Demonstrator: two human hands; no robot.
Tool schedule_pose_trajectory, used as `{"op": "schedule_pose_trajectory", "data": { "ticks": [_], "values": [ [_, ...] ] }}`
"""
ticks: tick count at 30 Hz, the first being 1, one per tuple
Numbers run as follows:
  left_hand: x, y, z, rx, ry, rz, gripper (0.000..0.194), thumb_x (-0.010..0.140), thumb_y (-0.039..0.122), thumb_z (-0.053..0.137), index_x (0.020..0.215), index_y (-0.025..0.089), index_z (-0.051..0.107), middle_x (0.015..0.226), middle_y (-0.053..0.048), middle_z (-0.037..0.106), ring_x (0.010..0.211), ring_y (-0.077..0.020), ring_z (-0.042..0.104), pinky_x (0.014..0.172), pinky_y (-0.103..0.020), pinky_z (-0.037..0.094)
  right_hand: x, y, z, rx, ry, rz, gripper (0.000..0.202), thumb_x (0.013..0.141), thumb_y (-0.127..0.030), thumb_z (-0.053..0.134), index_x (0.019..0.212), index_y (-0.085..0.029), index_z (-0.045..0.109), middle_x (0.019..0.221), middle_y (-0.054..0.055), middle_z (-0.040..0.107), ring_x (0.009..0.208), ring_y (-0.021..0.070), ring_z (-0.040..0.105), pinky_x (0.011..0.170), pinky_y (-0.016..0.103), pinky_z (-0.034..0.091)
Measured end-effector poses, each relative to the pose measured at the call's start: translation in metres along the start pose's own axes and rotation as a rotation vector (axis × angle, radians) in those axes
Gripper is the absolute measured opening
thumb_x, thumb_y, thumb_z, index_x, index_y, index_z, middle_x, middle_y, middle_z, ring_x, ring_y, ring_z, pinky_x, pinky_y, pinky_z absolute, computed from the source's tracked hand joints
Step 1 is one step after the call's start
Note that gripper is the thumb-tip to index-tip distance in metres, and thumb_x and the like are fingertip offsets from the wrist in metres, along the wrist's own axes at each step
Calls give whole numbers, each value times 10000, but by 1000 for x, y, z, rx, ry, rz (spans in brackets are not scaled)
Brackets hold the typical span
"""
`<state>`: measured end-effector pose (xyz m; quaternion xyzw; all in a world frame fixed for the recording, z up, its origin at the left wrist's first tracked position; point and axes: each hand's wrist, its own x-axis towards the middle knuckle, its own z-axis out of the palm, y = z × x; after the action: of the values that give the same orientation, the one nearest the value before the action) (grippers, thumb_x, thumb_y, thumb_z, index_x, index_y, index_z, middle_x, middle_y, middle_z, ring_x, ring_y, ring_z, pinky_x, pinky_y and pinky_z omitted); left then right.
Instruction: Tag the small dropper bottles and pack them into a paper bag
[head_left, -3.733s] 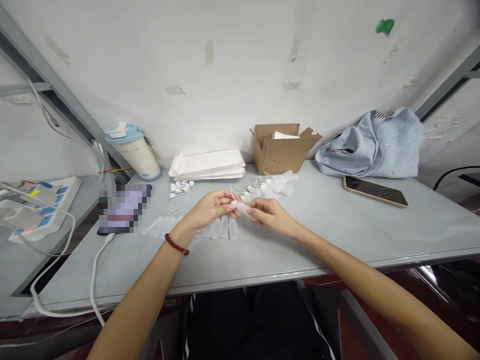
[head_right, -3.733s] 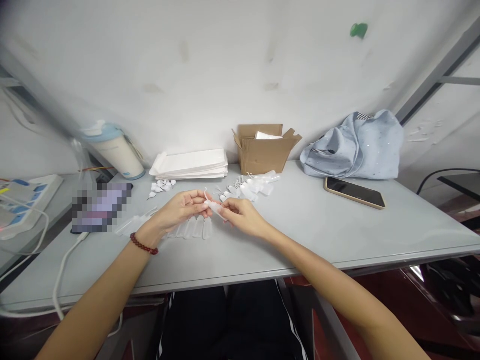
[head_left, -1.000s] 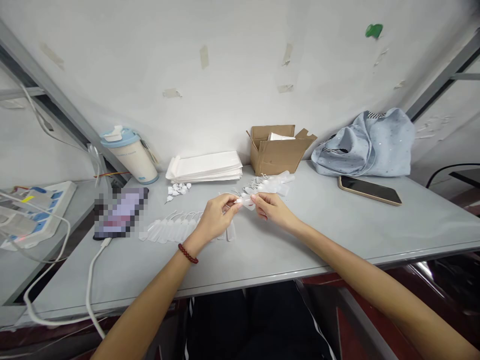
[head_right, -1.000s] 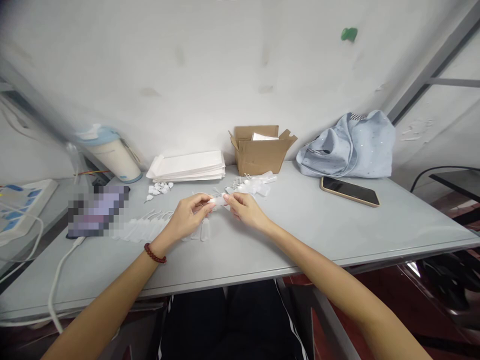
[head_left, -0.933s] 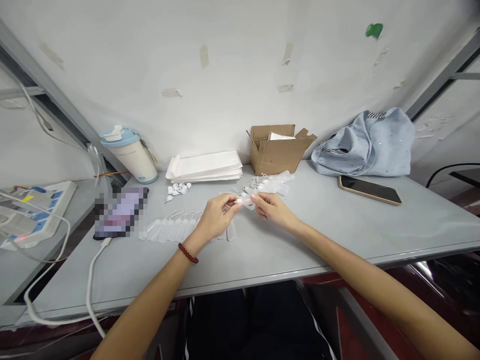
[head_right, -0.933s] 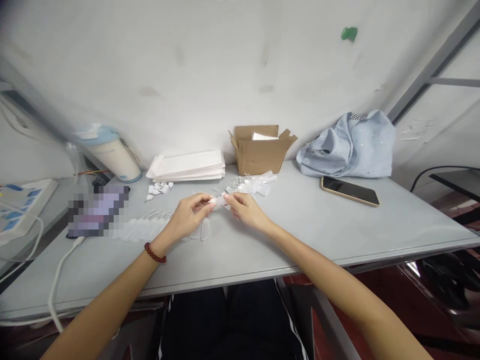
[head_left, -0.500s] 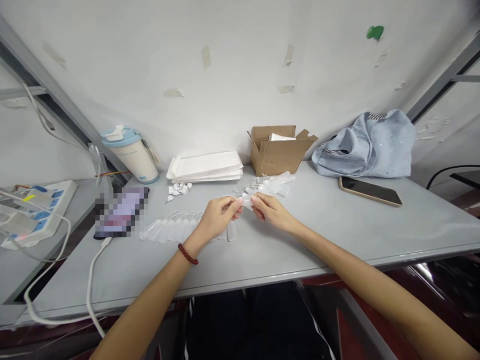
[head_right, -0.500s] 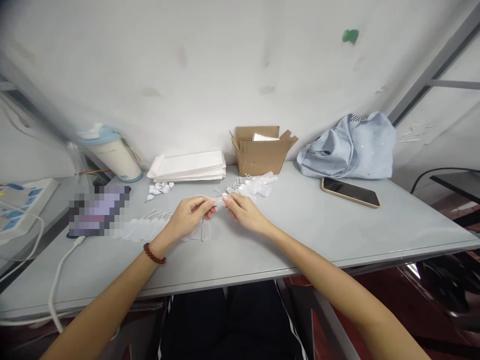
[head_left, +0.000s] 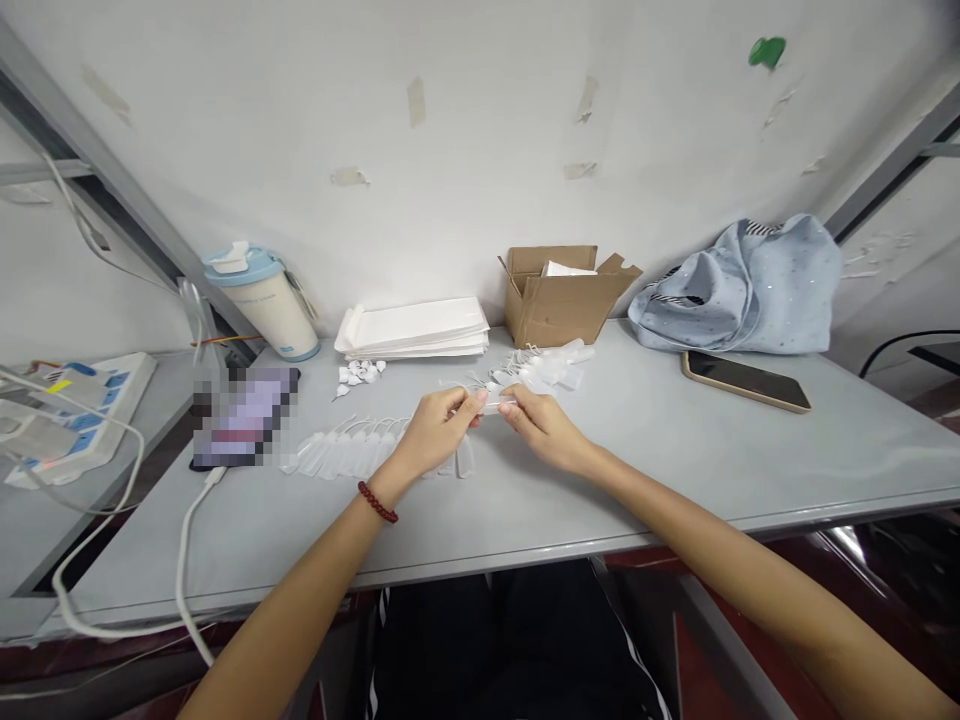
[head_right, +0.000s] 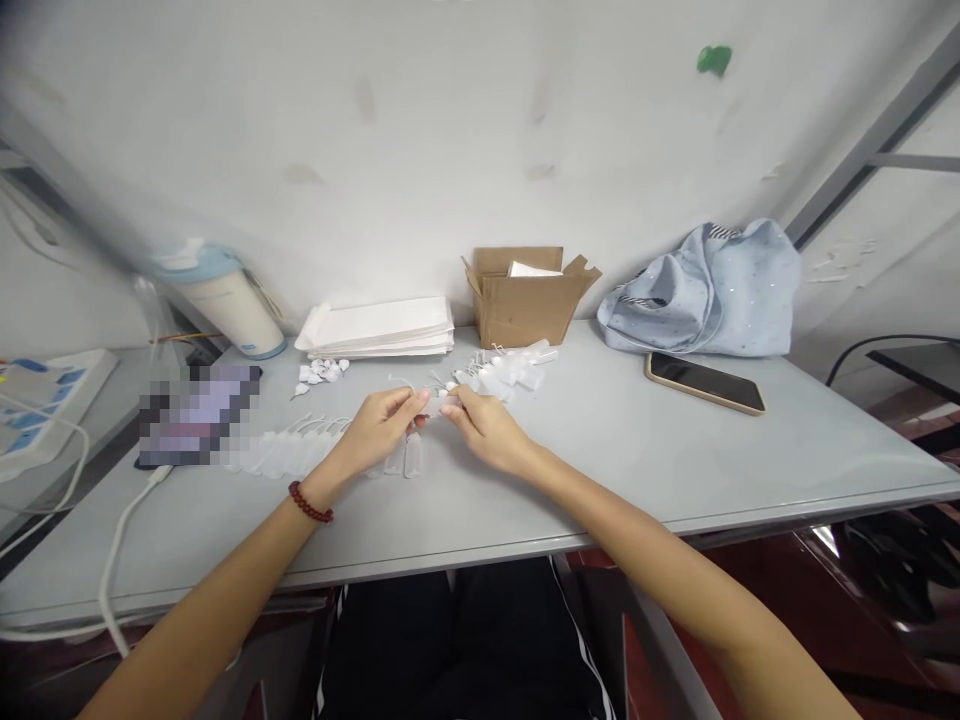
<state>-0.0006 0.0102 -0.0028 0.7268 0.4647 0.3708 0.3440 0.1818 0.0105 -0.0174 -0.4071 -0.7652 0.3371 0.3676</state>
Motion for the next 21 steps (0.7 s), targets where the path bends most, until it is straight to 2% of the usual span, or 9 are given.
{"op": "schedule_pose_trajectory", "data": {
  "ticks": [6,9,13,18,21],
  "values": [
    [0,-2,0,28,-15,9,470,879,525,431,591,166,530,578,0,553,552,-126,510,549,-239,401,0,1,-1,-49,19,-15,222,911,-401,410,873,-196,486,676,-8,485,620,159,440,624,287,311],
    [0,-2,-1,46,-6,57,439,865,492,479,585,162,555,569,2,558,548,-125,506,534,-234,385,1,-1,-4,-30,20,-6,266,903,-426,413,771,-201,464,666,-9,468,617,149,421,615,282,301],
    [-1,-1,-2,73,25,152,380,840,438,546,582,166,605,618,-21,630,619,-149,567,576,-243,409,2,-1,-8,42,-30,37,375,889,-484,425,637,-205,415,558,-37,382,542,122,356,547,266,270],
    [-3,1,0,123,109,267,287,814,382,601,611,183,641,680,-45,679,674,-173,594,650,-274,447,3,2,-8,177,-94,84,421,890,-525,396,618,-204,395,517,-47,356,478,103,344,486,257,288],
    [-3,0,0,116,142,271,237,798,388,629,685,186,677,766,-60,709,746,-193,617,653,-274,459,3,1,-8,205,-87,84,408,888,-524,399,640,-200,410,523,-47,368,480,103,359,492,259,299]
  ]
}}
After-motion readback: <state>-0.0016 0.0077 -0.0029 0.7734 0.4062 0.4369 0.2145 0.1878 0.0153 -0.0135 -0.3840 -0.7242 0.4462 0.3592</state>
